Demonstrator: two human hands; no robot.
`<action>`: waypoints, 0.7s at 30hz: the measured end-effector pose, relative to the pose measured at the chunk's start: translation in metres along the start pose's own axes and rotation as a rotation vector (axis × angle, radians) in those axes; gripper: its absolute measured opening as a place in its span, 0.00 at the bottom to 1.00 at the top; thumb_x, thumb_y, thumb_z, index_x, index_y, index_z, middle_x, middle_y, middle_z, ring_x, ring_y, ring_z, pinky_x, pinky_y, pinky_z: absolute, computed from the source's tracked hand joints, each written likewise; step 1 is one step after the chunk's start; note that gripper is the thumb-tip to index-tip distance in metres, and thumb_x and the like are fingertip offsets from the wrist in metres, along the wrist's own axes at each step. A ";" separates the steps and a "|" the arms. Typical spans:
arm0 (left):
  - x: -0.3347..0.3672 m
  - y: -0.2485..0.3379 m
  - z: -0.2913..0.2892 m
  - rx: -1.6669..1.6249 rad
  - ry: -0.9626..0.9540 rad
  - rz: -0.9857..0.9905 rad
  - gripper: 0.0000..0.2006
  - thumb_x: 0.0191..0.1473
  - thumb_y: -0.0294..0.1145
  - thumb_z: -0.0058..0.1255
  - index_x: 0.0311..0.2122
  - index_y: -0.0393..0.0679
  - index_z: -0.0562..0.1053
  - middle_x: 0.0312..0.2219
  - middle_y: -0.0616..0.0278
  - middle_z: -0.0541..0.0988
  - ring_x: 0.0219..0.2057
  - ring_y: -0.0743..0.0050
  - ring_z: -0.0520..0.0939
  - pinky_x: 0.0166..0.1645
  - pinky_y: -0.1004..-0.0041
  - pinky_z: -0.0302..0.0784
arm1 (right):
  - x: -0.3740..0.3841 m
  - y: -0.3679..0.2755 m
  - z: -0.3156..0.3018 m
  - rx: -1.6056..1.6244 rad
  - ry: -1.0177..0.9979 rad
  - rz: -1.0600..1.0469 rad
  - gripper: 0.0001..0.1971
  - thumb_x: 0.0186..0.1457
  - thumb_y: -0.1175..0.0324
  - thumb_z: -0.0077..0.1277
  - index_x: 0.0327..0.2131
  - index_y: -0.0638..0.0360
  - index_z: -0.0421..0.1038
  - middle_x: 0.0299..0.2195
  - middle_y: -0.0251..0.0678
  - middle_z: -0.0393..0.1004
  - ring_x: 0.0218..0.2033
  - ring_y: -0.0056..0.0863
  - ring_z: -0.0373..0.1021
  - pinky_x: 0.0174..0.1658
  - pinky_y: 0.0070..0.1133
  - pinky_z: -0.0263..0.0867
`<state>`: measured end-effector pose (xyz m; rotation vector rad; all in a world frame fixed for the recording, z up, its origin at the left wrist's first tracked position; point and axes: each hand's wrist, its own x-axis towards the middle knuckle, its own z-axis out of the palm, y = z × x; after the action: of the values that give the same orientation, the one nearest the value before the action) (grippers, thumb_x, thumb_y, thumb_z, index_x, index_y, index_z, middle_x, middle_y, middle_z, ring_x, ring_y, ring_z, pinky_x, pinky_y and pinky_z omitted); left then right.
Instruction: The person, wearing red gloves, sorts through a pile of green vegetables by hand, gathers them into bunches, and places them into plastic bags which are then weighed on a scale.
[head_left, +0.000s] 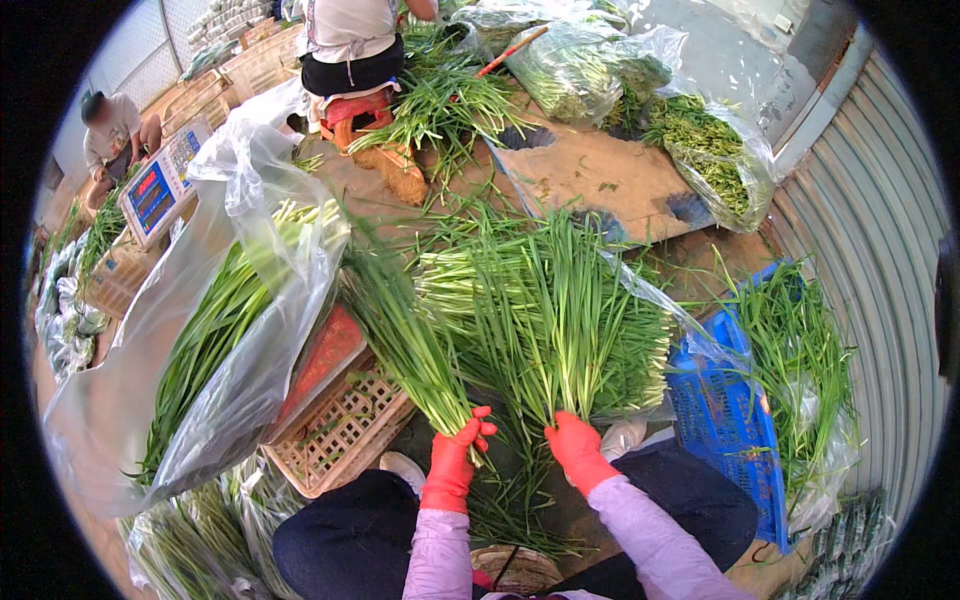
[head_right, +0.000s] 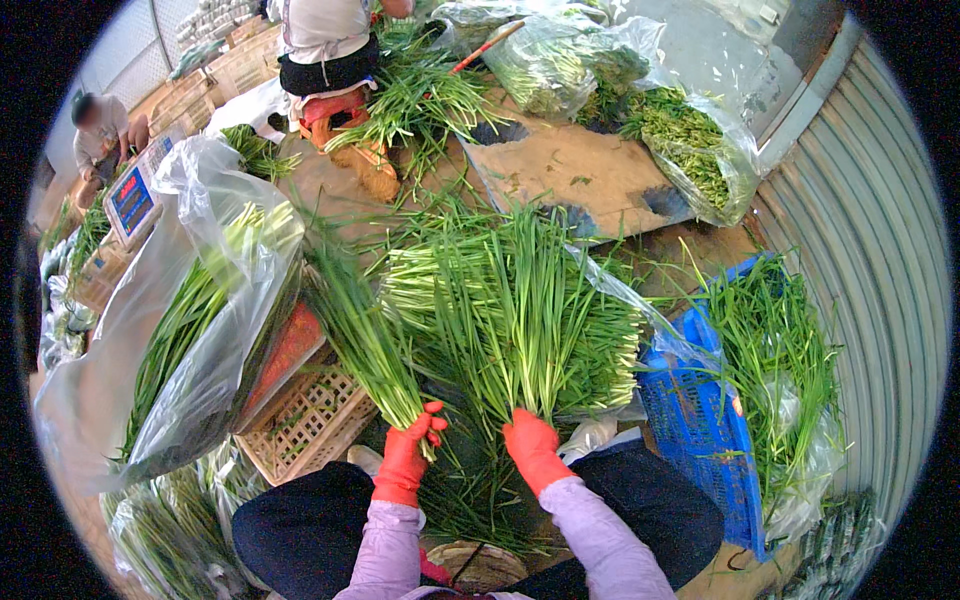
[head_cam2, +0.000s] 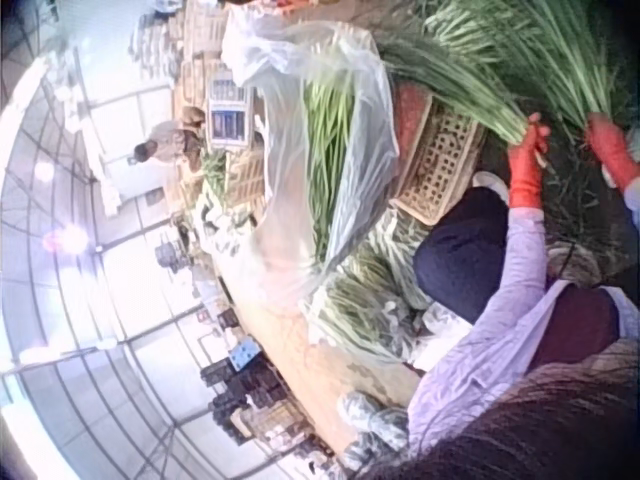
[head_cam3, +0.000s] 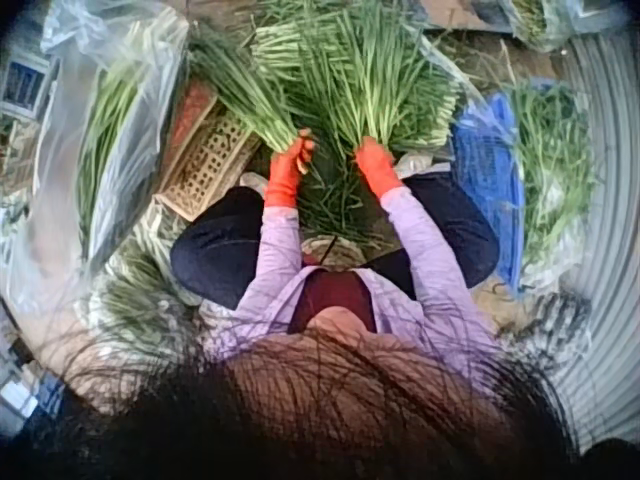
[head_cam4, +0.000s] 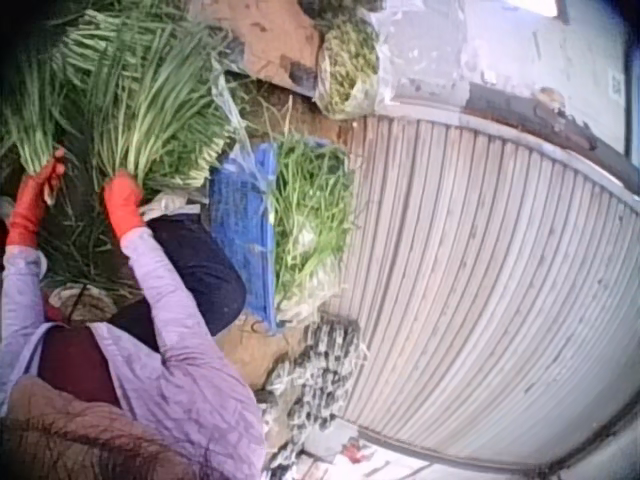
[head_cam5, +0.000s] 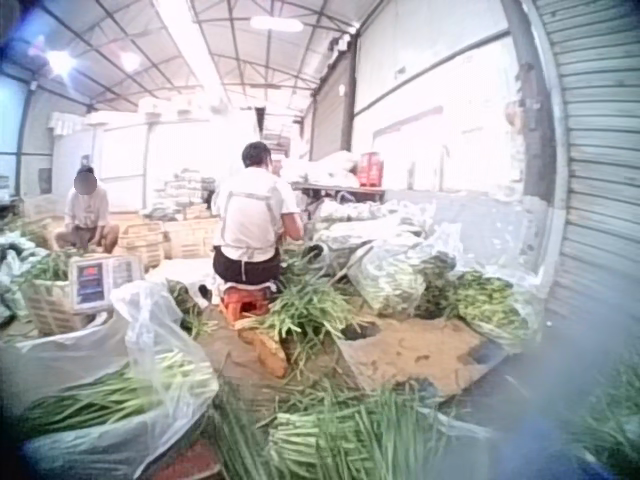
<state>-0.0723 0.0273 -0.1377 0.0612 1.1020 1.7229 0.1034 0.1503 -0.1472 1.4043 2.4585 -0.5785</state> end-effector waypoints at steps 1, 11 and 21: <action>-0.001 -0.005 -0.003 0.002 0.018 -0.003 0.13 0.52 0.28 0.49 0.43 0.35 0.70 0.28 0.58 0.78 0.24 0.74 0.77 0.25 0.78 0.72 | 0.009 -0.013 0.012 -0.020 -0.044 0.141 0.25 0.47 0.48 0.50 0.41 0.58 0.68 0.30 0.44 0.75 0.33 0.41 0.73 0.35 0.36 0.67; -0.011 0.010 0.023 -0.124 -0.069 -0.162 0.21 0.53 0.29 0.49 0.53 0.40 0.64 0.35 0.61 0.77 0.14 0.82 0.68 0.17 0.82 0.61 | 0.038 -0.006 -0.023 0.978 -0.447 0.224 0.14 0.49 0.58 0.51 0.26 0.61 0.74 0.17 0.35 0.73 0.14 0.25 0.67 0.17 0.21 0.61; -0.026 0.014 0.048 0.212 -0.067 -0.215 0.14 0.45 0.29 0.57 0.39 0.40 0.74 0.25 0.66 0.76 0.10 0.83 0.66 0.13 0.81 0.57 | -0.008 -0.053 -0.098 1.244 -0.432 -0.110 0.11 0.51 0.64 0.50 0.30 0.64 0.72 0.15 0.36 0.72 0.14 0.23 0.68 0.17 0.16 0.62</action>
<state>-0.0451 0.0372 -0.0888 0.1272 1.1927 1.4009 0.0595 0.1649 -0.0453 1.1791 1.7542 -2.3785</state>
